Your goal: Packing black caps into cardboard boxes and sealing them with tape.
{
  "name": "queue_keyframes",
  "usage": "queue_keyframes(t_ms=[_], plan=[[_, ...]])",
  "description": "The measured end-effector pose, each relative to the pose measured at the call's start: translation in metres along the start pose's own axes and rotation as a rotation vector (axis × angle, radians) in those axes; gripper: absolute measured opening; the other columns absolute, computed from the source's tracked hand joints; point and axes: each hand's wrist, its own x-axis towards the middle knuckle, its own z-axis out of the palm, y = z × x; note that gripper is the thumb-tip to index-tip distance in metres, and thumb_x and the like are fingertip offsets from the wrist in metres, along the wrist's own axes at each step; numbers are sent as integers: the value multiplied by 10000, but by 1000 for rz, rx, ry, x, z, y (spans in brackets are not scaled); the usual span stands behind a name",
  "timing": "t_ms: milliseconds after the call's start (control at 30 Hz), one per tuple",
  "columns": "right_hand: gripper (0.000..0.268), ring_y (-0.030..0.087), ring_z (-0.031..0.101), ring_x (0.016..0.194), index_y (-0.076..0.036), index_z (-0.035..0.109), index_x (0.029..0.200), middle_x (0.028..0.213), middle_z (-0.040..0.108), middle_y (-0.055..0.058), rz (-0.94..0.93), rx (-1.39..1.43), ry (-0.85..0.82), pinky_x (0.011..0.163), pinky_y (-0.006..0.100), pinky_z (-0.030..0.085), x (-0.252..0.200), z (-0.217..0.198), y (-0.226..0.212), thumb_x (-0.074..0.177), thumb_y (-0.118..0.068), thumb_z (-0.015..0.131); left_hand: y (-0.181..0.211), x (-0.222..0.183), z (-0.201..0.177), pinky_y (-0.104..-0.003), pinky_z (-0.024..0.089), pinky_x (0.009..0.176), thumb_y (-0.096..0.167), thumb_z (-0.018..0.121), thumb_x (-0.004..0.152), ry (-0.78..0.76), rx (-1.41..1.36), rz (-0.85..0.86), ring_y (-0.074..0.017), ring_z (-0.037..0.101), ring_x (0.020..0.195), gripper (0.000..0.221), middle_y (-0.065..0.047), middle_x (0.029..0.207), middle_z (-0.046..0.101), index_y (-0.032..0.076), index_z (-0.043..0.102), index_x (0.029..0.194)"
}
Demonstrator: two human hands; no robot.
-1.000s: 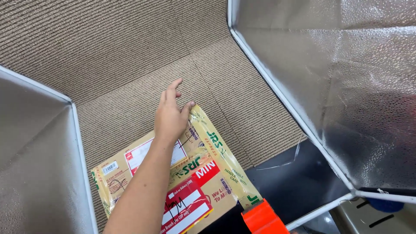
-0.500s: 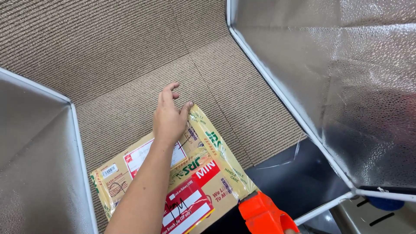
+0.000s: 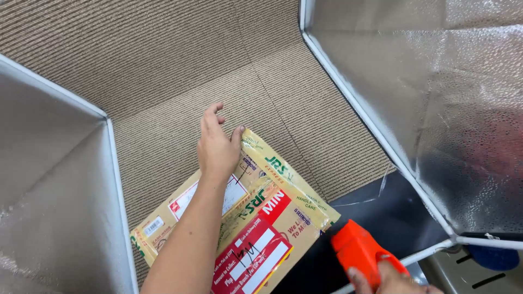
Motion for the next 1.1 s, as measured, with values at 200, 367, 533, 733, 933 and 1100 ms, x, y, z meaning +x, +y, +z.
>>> queue_keyframes(t_ms=[200, 367, 533, 733, 933, 1100], plan=[[555, 230, 655, 701, -201, 693, 977, 758, 699, 12, -186, 6, 763, 1064, 401, 404, 24, 32, 26, 929, -726, 521, -20, 2, 17, -536, 464, 881, 289, 687, 941, 92, -6, 47, -280, 610, 1191, 558, -81, 1294, 564, 221, 424, 1429], [531, 159, 654, 829, -258, 649, 869, 843, 675, -80, -205, -82, 921, 1076, 424, 397, 68, 51, 23, 910, -781, 565, 0, -9, 3, -577, 493, 822, 332, 590, 985, 63, -18, -45, -364, 638, 1105, 412, -103, 1325, 512, 204, 444, 1349], [477, 238, 688, 1091, -208, 849, 1234, 1338, 785, -75, -270, 80, 1139, 1158, 435, 418, 40, -8, -9, 1002, -599, 707, -11, -18, 5, -462, 481, 648, 452, 513, 979, 230, -53, 81, -212, 587, 678, 365, -34, 1191, 464, 169, 584, 1198], [491, 316, 636, 1110, -23, 654, 1231, 1279, 670, 158, -1196, 558, 834, 1045, 473, 454, 4, -94, -130, 757, -53, 527, -7, -28, 1, -579, 328, 1002, 548, 604, 897, 19, 226, 1123, -259, 591, 968, 396, 5, 920, 660, 181, 691, 773], [748, 346, 621, 1193, -109, 297, 1593, 1601, 414, 138, -882, 234, 341, 940, 459, 497, 19, -69, -176, 866, -172, 459, -14, -14, -11, -517, 325, 991, 667, 468, 946, -323, 402, 987, -263, 582, 1101, 536, 53, 1035, 732, 250, 777, 1080], [681, 308, 730, 1030, -262, 407, 1540, 1377, 633, -8, -631, 249, 36, 766, 510, 623, 11, -94, -131, 875, -238, 550, -5, -11, -11, -625, 511, 840, 482, 270, 1045, -469, 421, 412, -343, 567, 1163, 514, -83, 1323, 568, 186, 671, 1168]])
